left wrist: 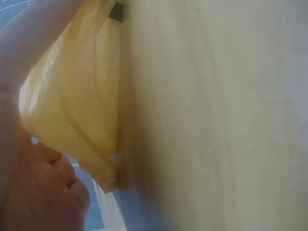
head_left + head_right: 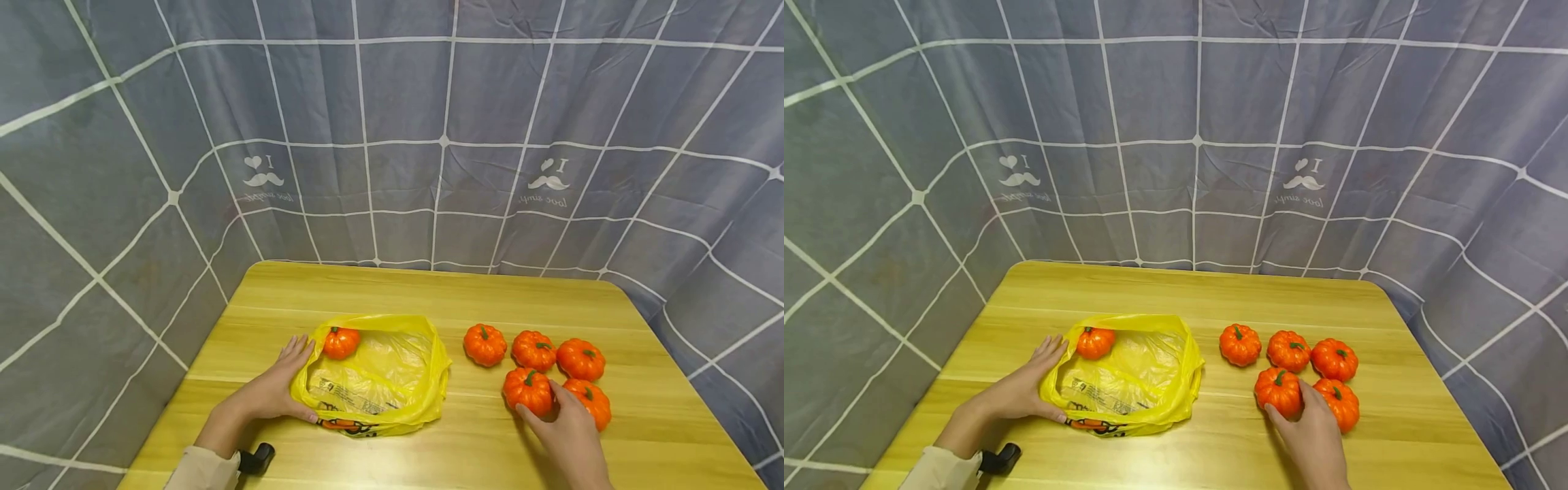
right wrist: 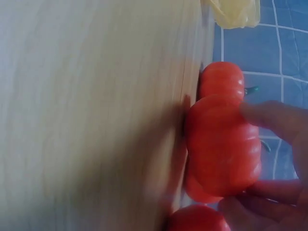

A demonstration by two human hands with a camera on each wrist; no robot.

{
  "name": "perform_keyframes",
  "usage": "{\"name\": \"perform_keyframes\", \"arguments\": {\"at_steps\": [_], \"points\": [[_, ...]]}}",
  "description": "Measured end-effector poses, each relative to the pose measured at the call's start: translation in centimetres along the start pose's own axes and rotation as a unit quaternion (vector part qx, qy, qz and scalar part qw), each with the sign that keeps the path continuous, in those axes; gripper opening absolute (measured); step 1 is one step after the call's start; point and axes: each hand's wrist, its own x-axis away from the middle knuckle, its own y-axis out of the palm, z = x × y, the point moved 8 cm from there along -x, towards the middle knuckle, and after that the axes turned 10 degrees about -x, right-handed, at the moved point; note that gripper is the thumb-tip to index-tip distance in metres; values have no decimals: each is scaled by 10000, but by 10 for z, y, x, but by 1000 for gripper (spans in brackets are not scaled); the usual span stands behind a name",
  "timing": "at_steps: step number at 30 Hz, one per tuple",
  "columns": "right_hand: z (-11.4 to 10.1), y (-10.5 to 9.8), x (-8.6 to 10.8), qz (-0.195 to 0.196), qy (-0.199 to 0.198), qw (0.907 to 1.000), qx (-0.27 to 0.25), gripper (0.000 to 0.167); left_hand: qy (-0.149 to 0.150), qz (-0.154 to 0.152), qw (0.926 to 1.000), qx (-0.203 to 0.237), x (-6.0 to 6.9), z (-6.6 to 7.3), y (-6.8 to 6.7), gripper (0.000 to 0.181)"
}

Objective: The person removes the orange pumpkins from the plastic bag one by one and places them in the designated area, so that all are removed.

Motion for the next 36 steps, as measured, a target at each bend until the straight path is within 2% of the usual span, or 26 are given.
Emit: {"name": "perform_keyframes", "arguments": {"at_steps": [4, 9, 13, 17, 24, 31, 36], "points": [[-3, -3, 0, 242, -179, 9995, -89, 89, -3, -6, 10000, 3, 0, -1, 1, 138], [-14, -10, 0, 642, -525, 9962, -259, 98, -17, -10, 10000, -13, 0, -1, 2, 138], [-22, -12, -2, 774, -511, 9948, -429, 107, -28, -27, 10000, 1, 0, -1, 2, 138], [-36, -14, -4, 872, -655, 9924, -568, 105, -13, -31, 10000, 17, 0, 2, 1, 138], [-66, -1, -7, 656, -1027, 9902, -676, 98, 22, -41, 10000, 41, -1, 4, 2, 137], [-92, 29, -12, 279, -1363, 9862, -899, 98, 132, -43, 9999, 15, -3, 7, 5, 138], [-103, 53, -14, -6, -1338, 9846, -1128, 96, 137, -67, 9999, 14, -1, 11, 6, 138]]}}
